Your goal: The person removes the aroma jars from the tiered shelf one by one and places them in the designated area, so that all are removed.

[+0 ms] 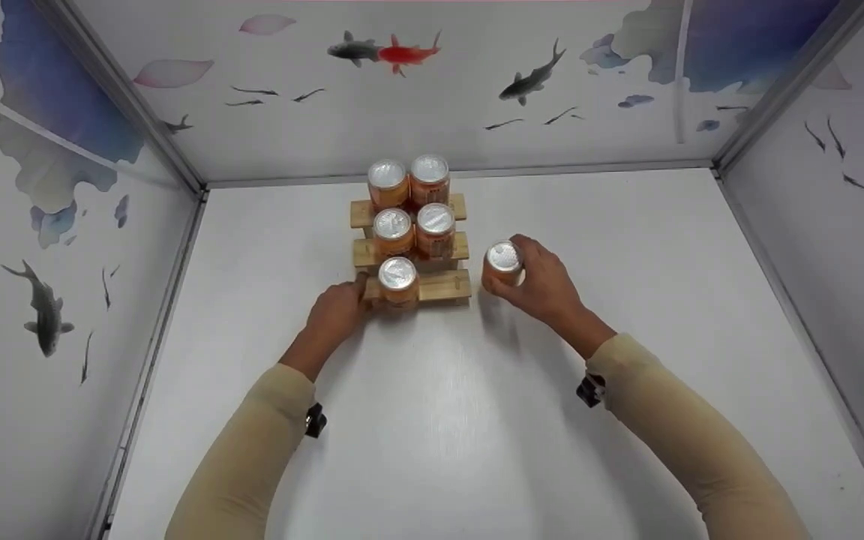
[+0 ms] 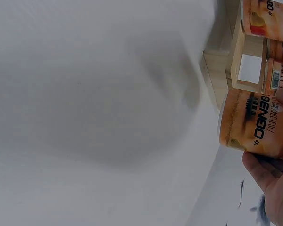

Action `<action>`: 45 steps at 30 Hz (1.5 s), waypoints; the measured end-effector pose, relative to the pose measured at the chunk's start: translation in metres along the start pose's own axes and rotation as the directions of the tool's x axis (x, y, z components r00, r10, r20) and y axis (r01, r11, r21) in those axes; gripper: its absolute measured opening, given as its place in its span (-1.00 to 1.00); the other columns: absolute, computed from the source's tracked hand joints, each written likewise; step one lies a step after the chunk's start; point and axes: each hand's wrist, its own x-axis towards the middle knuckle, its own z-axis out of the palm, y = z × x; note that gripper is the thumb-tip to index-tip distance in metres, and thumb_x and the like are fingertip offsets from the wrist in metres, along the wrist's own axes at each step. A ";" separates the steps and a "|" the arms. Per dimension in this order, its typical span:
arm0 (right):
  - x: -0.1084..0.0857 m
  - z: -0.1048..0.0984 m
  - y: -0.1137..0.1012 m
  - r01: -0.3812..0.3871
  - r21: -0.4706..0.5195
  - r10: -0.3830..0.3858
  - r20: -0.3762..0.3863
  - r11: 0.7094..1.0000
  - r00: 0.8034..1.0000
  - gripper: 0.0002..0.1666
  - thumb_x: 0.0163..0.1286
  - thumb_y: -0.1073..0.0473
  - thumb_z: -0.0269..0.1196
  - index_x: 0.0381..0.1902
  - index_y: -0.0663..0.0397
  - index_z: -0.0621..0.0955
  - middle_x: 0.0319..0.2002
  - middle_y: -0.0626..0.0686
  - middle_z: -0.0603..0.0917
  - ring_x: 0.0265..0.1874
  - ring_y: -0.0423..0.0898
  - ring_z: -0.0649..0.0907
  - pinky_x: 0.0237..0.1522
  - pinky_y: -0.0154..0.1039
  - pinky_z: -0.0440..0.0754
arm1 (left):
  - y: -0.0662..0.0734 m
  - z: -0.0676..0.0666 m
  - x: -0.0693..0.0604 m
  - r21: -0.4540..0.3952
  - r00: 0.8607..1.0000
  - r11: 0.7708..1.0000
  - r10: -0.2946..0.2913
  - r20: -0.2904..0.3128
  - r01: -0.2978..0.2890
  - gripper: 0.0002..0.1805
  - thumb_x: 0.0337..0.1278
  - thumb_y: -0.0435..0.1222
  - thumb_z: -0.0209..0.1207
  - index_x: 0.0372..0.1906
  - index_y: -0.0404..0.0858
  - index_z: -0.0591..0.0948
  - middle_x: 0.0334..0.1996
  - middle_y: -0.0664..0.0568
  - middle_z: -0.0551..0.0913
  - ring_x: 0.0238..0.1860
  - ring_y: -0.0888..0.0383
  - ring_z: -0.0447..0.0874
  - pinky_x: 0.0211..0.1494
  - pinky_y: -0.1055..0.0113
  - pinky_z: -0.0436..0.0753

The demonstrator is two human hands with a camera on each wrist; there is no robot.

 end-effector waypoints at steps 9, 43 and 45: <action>0.003 -0.008 0.021 -0.062 -0.027 0.062 0.004 0.998 0.998 -0.13 0.40 0.02 0.57 0.48 0.25 0.45 0.27 0.33 0.68 0.25 0.28 0.73 0.26 0.27 0.71 | 0.004 -0.002 -0.002 0.009 1.000 1.000 -0.013 0.013 0.012 -0.37 0.71 -0.17 0.18 0.65 -0.33 0.40 0.30 -0.32 0.75 0.31 -0.25 0.77 0.33 -0.14 0.71; 0.016 -0.010 0.050 -0.150 -0.045 0.152 0.061 0.988 0.986 -0.06 0.55 0.12 0.46 0.64 0.41 0.27 0.39 0.46 0.58 0.38 0.36 0.63 0.43 0.28 0.60 | -0.017 0.012 0.011 -0.021 1.000 1.000 0.018 -0.017 -0.019 -0.39 0.70 -0.18 0.17 0.64 -0.30 0.43 0.17 -0.27 0.80 0.17 -0.16 0.82 0.19 -0.06 0.75; 0.015 -0.010 0.050 -0.162 -0.049 0.165 0.069 0.986 0.984 -0.07 0.56 0.12 0.45 0.65 0.41 0.27 0.40 0.46 0.57 0.38 0.35 0.63 0.43 0.28 0.59 | -0.018 0.014 0.012 -0.031 1.000 0.999 0.022 -0.010 -0.023 -0.42 0.70 -0.18 0.17 0.62 -0.30 0.45 0.17 -0.28 0.80 0.16 -0.17 0.82 0.19 -0.09 0.75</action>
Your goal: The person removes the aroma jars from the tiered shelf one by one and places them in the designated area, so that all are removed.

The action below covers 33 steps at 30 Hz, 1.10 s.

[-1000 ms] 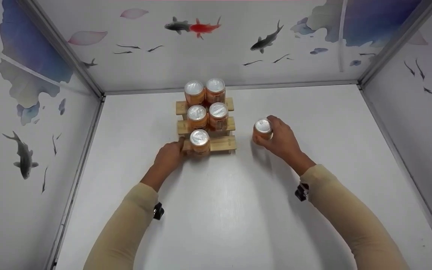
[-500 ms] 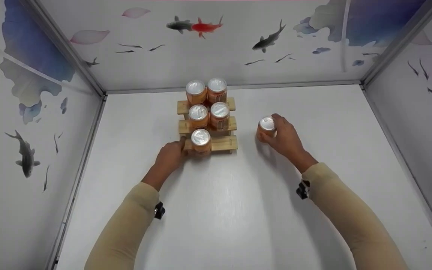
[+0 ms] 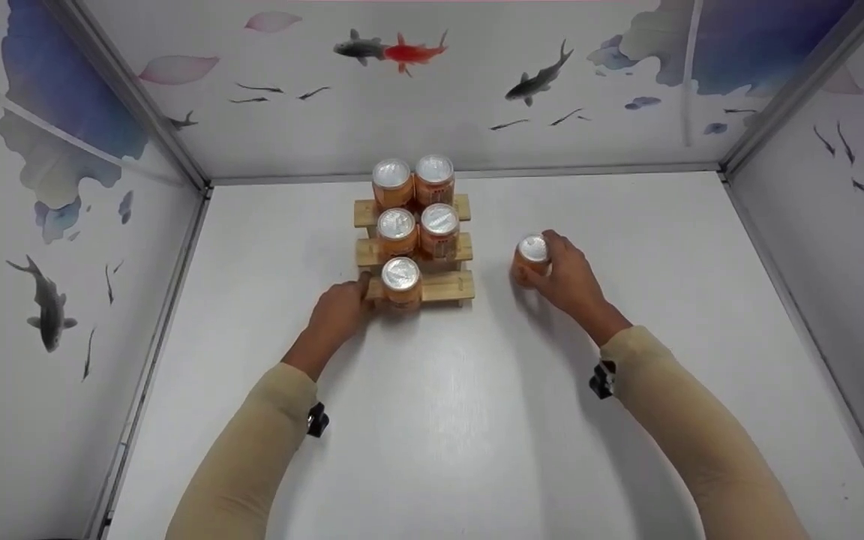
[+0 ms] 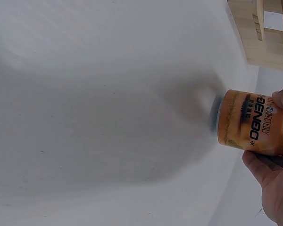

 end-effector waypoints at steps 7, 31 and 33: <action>0.001 0.001 0.002 -0.019 0.005 0.019 0.014 1.000 1.000 -0.05 0.57 0.09 0.44 0.66 0.41 0.25 0.43 0.45 0.55 0.43 0.34 0.60 0.48 0.28 0.56 | 0.020 -0.013 -0.012 -0.033 0.998 0.998 -0.055 0.024 0.056 -0.40 0.74 -0.16 0.14 0.65 -0.31 0.41 0.26 -0.33 0.76 0.29 -0.26 0.76 0.34 -0.17 0.69; 0.003 0.000 0.002 -0.038 -0.053 0.040 0.026 0.998 0.999 0.03 0.58 -0.05 0.44 0.68 0.43 0.24 0.45 0.50 0.53 0.30 0.36 0.66 0.37 0.27 0.62 | 0.022 -0.014 -0.013 -0.010 0.999 0.999 -0.053 -0.003 0.053 -0.41 0.72 -0.18 0.18 0.64 -0.31 0.44 0.19 -0.30 0.79 0.22 -0.23 0.80 0.24 -0.15 0.74; 0.003 0.000 0.003 -0.041 -0.055 0.043 0.027 0.998 0.999 0.03 0.58 -0.05 0.43 0.68 0.43 0.23 0.44 0.50 0.54 0.26 0.35 0.67 0.34 0.27 0.64 | 0.023 -0.014 -0.013 -0.009 0.999 0.999 -0.051 -0.002 0.051 -0.41 0.70 -0.20 0.19 0.63 -0.30 0.45 0.19 -0.30 0.80 0.21 -0.22 0.81 0.23 -0.14 0.74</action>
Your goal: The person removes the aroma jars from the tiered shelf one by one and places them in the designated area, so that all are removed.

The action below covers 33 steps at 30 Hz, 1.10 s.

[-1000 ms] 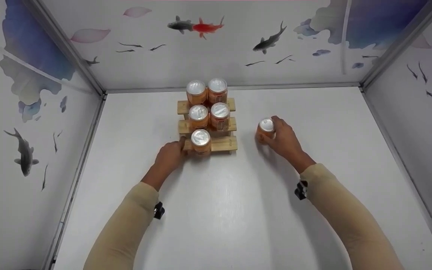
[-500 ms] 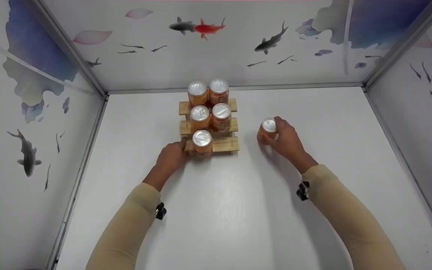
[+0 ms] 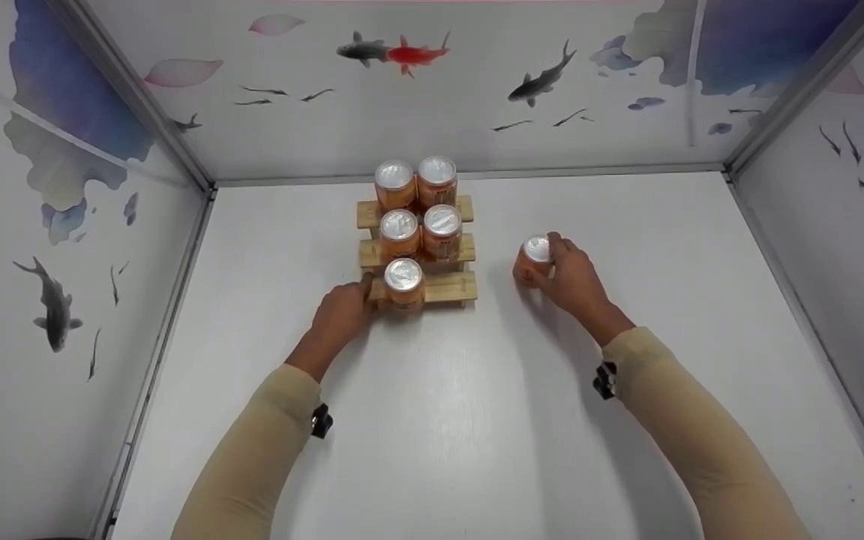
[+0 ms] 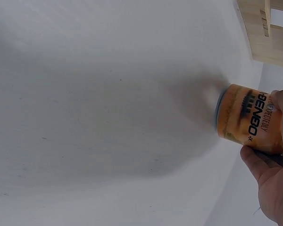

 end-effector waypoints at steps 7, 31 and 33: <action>-0.001 0.000 0.000 0.023 0.008 -0.022 -0.008 1.000 1.000 -0.01 0.56 0.00 0.46 0.64 0.46 0.27 0.38 0.51 0.58 0.18 0.34 0.70 0.26 0.26 0.67 | -0.001 0.000 -0.001 0.006 1.000 1.000 0.000 0.000 0.000 -0.44 0.67 -0.21 0.23 0.59 -0.29 0.49 0.18 -0.29 0.80 0.18 -0.22 0.82 0.19 -0.14 0.74; -0.004 -0.009 -0.010 0.031 -0.044 -0.031 -0.013 0.999 0.999 0.12 0.53 -0.04 0.48 0.73 0.37 0.17 0.62 0.46 0.35 0.54 0.41 0.50 0.52 0.32 0.51 | 0.001 0.000 0.001 0.016 0.999 1.000 -0.026 0.024 0.025 -0.38 0.75 -0.15 0.12 0.68 -0.28 0.39 0.30 -0.30 0.75 0.31 -0.24 0.76 0.31 -0.15 0.71; -0.005 -0.010 -0.014 0.054 -0.038 -0.055 -0.031 0.998 0.998 0.11 0.52 -0.04 0.49 0.73 0.31 0.19 0.63 0.41 0.35 0.54 0.38 0.51 0.51 0.31 0.52 | 0.001 -0.001 0.001 0.009 0.999 1.000 -0.027 0.028 0.027 -0.37 0.75 -0.14 0.11 0.69 -0.29 0.37 0.32 -0.32 0.74 0.33 -0.25 0.75 0.33 -0.15 0.70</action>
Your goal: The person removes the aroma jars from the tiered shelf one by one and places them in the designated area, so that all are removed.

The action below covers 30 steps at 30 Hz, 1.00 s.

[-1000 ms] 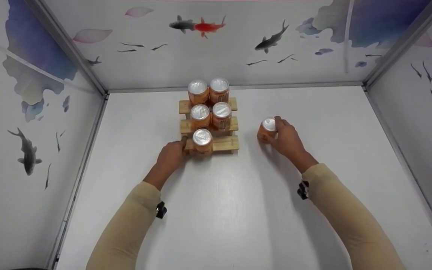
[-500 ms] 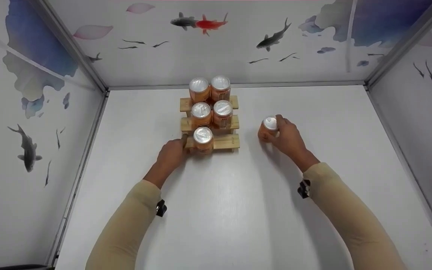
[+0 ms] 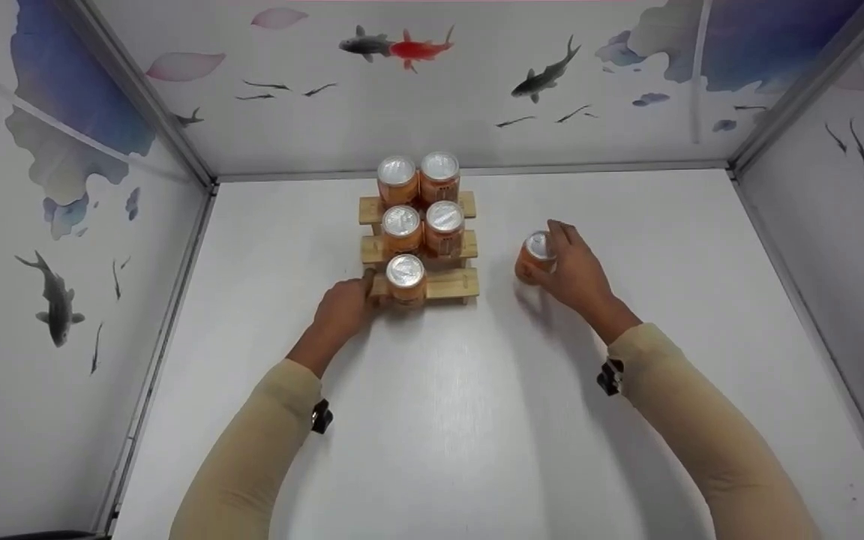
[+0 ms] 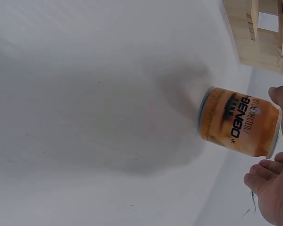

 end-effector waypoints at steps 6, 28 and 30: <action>-0.001 0.000 -0.014 0.111 -0.029 -0.112 -0.044 0.993 0.993 0.05 0.55 -0.15 0.44 0.71 0.27 0.26 0.59 0.38 0.43 0.51 0.35 0.55 0.44 0.30 0.60 | -0.011 0.008 0.008 -0.021 0.998 0.999 0.047 -0.032 -0.048 -0.32 0.76 -0.04 0.12 0.70 -0.31 0.36 0.29 -0.30 0.76 0.31 -0.24 0.76 0.31 -0.15 0.71; -0.010 0.028 -0.076 0.273 -0.016 -0.273 -0.005 0.962 0.962 -0.06 0.54 -0.29 0.42 0.60 0.18 0.47 0.41 0.27 0.68 0.31 0.27 0.75 0.30 0.37 0.67 | -0.003 0.002 0.000 -0.035 0.999 0.999 0.038 -0.034 -0.039 -0.37 0.73 -0.11 0.15 0.64 -0.36 0.42 0.24 -0.32 0.78 0.30 -0.25 0.77 0.34 -0.16 0.69; -0.010 0.032 -0.080 0.294 0.004 -0.294 -0.003 0.956 0.956 -0.09 0.55 -0.24 0.43 0.58 0.21 0.48 0.38 0.28 0.70 0.29 0.26 0.76 0.29 0.26 0.72 | -0.003 0.002 0.000 -0.032 0.999 0.999 0.034 -0.029 -0.035 -0.36 0.72 -0.12 0.16 0.65 -0.35 0.40 0.26 -0.32 0.77 0.32 -0.25 0.76 0.37 -0.16 0.68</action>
